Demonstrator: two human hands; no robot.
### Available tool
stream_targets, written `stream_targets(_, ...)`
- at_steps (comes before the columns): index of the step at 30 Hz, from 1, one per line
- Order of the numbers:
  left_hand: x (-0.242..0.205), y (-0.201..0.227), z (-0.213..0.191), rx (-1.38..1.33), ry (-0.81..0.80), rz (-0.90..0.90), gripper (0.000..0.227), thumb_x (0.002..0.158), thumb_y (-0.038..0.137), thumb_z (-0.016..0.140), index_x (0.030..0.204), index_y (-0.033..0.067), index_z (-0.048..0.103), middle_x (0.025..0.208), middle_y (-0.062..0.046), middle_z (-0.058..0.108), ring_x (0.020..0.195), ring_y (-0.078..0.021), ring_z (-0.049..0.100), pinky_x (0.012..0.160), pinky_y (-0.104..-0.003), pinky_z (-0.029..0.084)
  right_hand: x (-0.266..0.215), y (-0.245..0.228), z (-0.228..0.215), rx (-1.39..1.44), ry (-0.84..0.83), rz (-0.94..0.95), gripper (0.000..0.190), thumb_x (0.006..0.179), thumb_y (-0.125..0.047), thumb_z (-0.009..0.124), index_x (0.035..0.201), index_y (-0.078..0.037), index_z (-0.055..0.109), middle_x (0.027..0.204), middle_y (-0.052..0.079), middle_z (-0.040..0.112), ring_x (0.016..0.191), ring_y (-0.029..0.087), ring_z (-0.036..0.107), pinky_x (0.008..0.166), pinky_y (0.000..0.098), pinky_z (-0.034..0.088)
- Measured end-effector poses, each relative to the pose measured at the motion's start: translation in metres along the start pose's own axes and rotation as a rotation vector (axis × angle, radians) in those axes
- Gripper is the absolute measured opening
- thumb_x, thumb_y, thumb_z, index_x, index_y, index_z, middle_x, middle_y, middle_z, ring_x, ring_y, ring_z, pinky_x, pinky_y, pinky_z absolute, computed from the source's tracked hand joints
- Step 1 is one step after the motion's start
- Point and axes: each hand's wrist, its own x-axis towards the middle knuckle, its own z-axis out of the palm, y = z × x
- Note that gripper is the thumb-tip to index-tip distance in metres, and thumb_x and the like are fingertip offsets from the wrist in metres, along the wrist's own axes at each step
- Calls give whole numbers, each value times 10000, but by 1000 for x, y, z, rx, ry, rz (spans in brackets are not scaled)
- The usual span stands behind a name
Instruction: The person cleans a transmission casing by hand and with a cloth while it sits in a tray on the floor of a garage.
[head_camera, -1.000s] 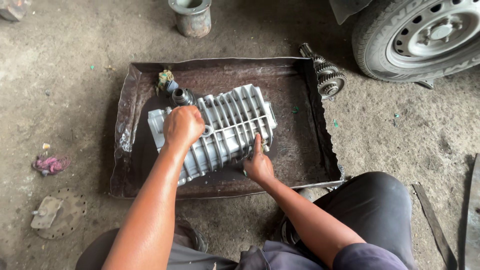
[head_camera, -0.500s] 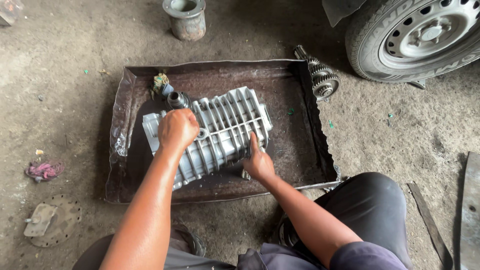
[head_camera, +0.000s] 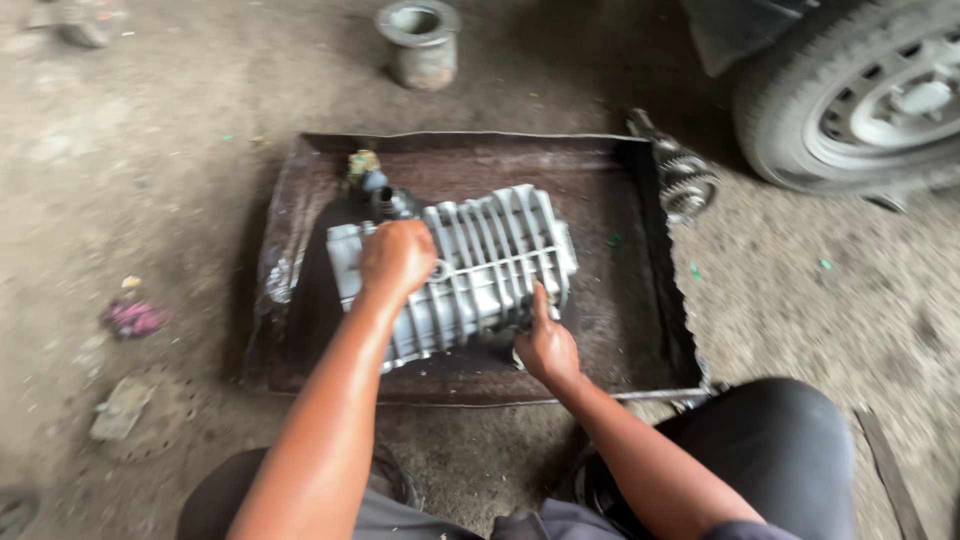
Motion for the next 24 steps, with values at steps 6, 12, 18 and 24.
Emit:
stream_targets(6,-2,3,0,-52,120,119,139,797,137,637,793,102,772,828,-177,752,852,-391,727,777,-521,565,5,3,-1,223,-61,115,1008,793,-195,671,1639,-142,126,738,181,729,695,354,717,698,477,549)
stream_targets(12,-3,14,-9,-75,22,-35,157,816,130,625,792,116,780,836,-184,741,819,-408,718,764,-521,567,3,12,9,185,-34,68,1042,796,-193,694,1643,-152,89,787,160,727,740,351,716,732,467,549)
stream_targets(18,-1,11,-5,-75,58,37,151,799,105,608,785,102,758,830,-174,749,831,-383,734,770,-502,581,11,16,15,213,11,53,1012,774,-183,707,1631,-136,170,806,167,742,775,336,730,769,456,557)
stream_targets(24,-4,15,-7,-83,119,37,138,754,110,625,754,94,763,836,-168,753,813,-393,721,717,-521,563,36,-1,-13,307,-24,122,948,785,-216,679,1636,-180,263,833,174,763,768,336,738,743,457,576)
